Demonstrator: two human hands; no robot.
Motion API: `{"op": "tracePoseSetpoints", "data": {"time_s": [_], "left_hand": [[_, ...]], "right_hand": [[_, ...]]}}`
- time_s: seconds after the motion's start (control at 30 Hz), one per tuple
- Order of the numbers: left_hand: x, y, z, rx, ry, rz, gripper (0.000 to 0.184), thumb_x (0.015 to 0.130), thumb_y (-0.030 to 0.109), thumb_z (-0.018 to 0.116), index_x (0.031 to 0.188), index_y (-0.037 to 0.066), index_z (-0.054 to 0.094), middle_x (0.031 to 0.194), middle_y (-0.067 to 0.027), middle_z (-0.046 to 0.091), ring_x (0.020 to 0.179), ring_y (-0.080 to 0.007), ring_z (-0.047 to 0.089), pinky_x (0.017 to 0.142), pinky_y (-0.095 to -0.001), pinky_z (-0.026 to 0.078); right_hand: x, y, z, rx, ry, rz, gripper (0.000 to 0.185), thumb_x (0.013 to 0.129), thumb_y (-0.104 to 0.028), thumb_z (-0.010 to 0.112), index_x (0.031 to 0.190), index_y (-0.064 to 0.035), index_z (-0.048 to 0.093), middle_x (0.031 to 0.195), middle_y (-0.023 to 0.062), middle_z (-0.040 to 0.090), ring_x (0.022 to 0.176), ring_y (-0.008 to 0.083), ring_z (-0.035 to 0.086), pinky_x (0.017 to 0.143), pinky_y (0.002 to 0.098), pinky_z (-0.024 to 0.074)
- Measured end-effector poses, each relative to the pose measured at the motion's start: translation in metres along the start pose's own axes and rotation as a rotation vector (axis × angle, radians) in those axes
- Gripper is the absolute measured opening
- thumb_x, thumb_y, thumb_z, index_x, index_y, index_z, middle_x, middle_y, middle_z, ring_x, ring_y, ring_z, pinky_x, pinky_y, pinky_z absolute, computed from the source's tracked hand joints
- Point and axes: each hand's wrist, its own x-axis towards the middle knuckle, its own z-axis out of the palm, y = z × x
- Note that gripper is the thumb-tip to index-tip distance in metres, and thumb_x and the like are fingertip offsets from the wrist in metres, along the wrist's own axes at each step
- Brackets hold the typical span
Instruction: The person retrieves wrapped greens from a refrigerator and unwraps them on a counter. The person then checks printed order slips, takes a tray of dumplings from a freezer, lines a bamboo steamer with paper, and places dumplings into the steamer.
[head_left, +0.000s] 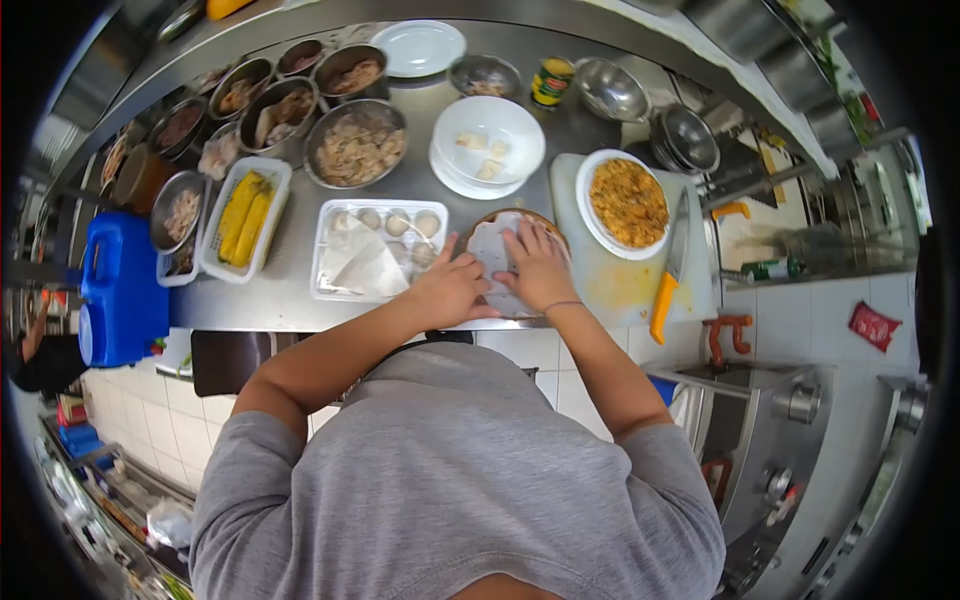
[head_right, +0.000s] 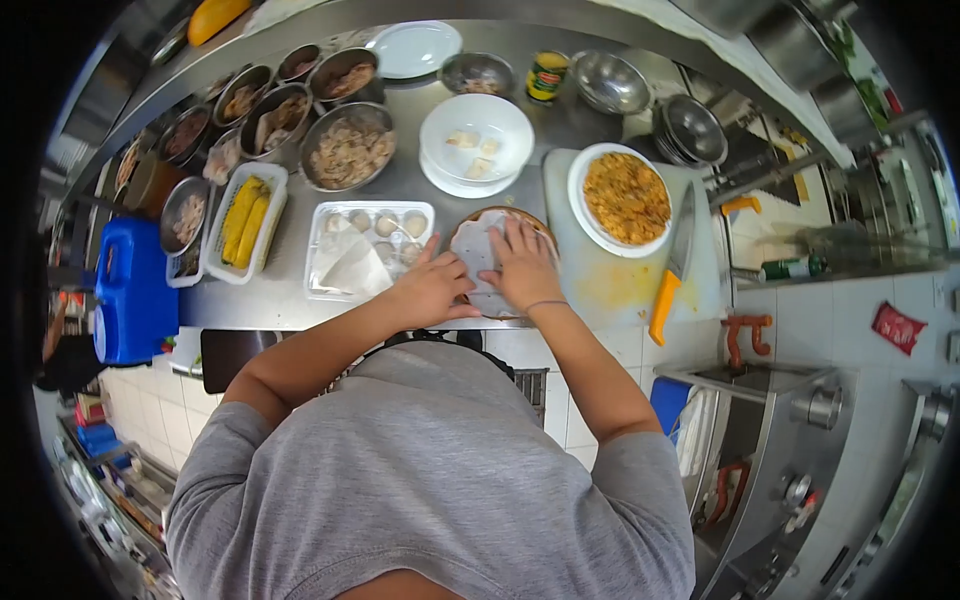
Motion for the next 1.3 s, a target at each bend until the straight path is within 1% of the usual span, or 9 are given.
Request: {"op": "tracePoseSetpoints", "data": {"time_s": [0.27, 0.37, 0.47, 0.67, 0.73, 0.83, 0.93, 1.03, 1.3], "left_hand": [[-0.094, -0.088, -0.037, 0.267, 0.326, -0.599, 0.051, 0.076, 0.032, 0.072, 0.120, 0.010, 0.056, 0.125, -0.0116, 0.053, 0.128, -0.0287, 0.041, 0.108, -0.0662, 0.014], [-0.127, -0.096, -0.040, 0.219, 0.117, -0.504, 0.041, 0.072, 0.025, 0.074, 0.106, 0.006, 0.061, 0.116, -0.0143, 0.058, 0.126, -0.0310, 0.043, 0.110, -0.0637, 0.015], [-0.156, -0.071, -0.040, 0.100, 0.326, -0.435, 0.035, 0.069, 0.020, 0.075, 0.099, 0.007, 0.061, 0.106, -0.0110, 0.061, 0.124, -0.0279, 0.046, 0.111, -0.0618, 0.014], [-0.183, -0.072, -0.041, -0.258, 0.367, -0.782, 0.052, 0.084, 0.047, 0.063, 0.052, 0.005, 0.058, 0.049, -0.0146, 0.054, 0.063, -0.0374, 0.060, 0.082, -0.0412, 0.049], [-0.171, -0.095, -0.056, -0.358, 0.458, -1.160, 0.049, 0.084, 0.046, 0.063, 0.063, 0.002, 0.063, 0.061, -0.0199, 0.060, 0.066, -0.0368, 0.061, 0.069, -0.0418, 0.048], [-0.160, -0.151, -0.004, -0.259, 0.813, -1.070, 0.044, 0.084, 0.043, 0.065, 0.081, -0.001, 0.067, 0.075, -0.0234, 0.064, 0.069, -0.0357, 0.061, 0.065, -0.0433, 0.047], [-0.166, -0.164, -0.008, -0.752, 0.432, -1.098, 0.045, 0.085, 0.037, 0.066, 0.100, -0.005, 0.065, 0.091, -0.0208, 0.067, 0.077, -0.0277, 0.064, 0.071, -0.0367, 0.050], [-0.168, -0.166, 0.011, -1.350, 0.709, -1.067, 0.038, 0.089, 0.029, 0.065, 0.106, -0.004, 0.062, 0.091, -0.0091, 0.065, 0.081, -0.0173, 0.062, 0.076, -0.0309, 0.051], [-0.152, -0.161, 0.008, -1.559, 0.690, -0.983, 0.047, 0.093, 0.034, 0.058, 0.117, -0.006, 0.056, 0.106, -0.0123, 0.063, 0.093, -0.0182, 0.060, 0.080, -0.0308, 0.049]], "right_hand": [[0.040, -0.068, -0.040, 0.337, 0.345, -0.136, 0.030, 0.081, -0.011, 0.062, 0.110, -0.0024, 0.060, 0.112, 0.0162, 0.059, 0.107, 0.0352, 0.052, 0.093, 0.0428, 0.0413], [0.080, -0.105, -0.026, 0.530, 0.179, -0.243, 0.025, 0.080, -0.009, 0.062, 0.105, -0.0027, 0.061, 0.103, 0.0148, 0.063, 0.100, 0.0340, 0.055, 0.088, 0.0417, 0.0446], [0.120, -0.136, 0.005, 0.537, 0.073, -0.345, 0.025, 0.082, -0.011, 0.060, 0.106, -0.0038, 0.062, 0.106, 0.0139, 0.062, 0.103, 0.0327, 0.054, 0.089, 0.0421, 0.0440], [0.178, -0.170, 0.075, 0.208, -0.005, -0.085, 0.025, 0.087, -0.021, 0.056, 0.106, -0.0052, 0.062, 0.111, 0.0147, 0.060, 0.112, 0.0310, 0.051, 0.092, 0.0427, 0.0418], [0.178, -0.175, 0.074, 0.215, 0.000, -0.064, 0.024, 0.087, -0.021, 0.058, 0.103, -0.0040, 0.062, 0.108, 0.0164, 0.061, 0.110, 0.0334, 0.052, 0.091, 0.0428, 0.0425], [0.176, -0.174, 0.084, 0.357, -0.191, -0.037, 0.021, 0.085, -0.022, 0.061, 0.094, -0.0029, 0.063, 0.102, 0.0194, 0.062, 0.096, 0.0375, 0.059, 0.084, 0.0443, 0.0460], [0.166, -0.183, 0.077, 0.404, -0.156, -0.022, 0.020, 0.085, -0.020, 0.061, 0.094, -0.0027, 0.063, 0.098, 0.0202, 0.063, 0.092, 0.0377, 0.060, 0.080, 0.0448, 0.0463], [0.160, -0.181, 0.070, 0.475, -0.085, 0.010, 0.018, 0.086, -0.019, 0.060, 0.092, -0.0028, 0.063, 0.094, 0.0197, 0.064, 0.091, 0.0376, 0.060, 0.079, 0.0446, 0.0459], [0.159, -0.174, 0.056, 0.466, -0.049, 0.021, 0.018, 0.086, -0.019, 0.059, 0.092, -0.0021, 0.062, 0.093, 0.0193, 0.065, 0.088, 0.0373, 0.061, 0.077, 0.0440, 0.0465]]}}
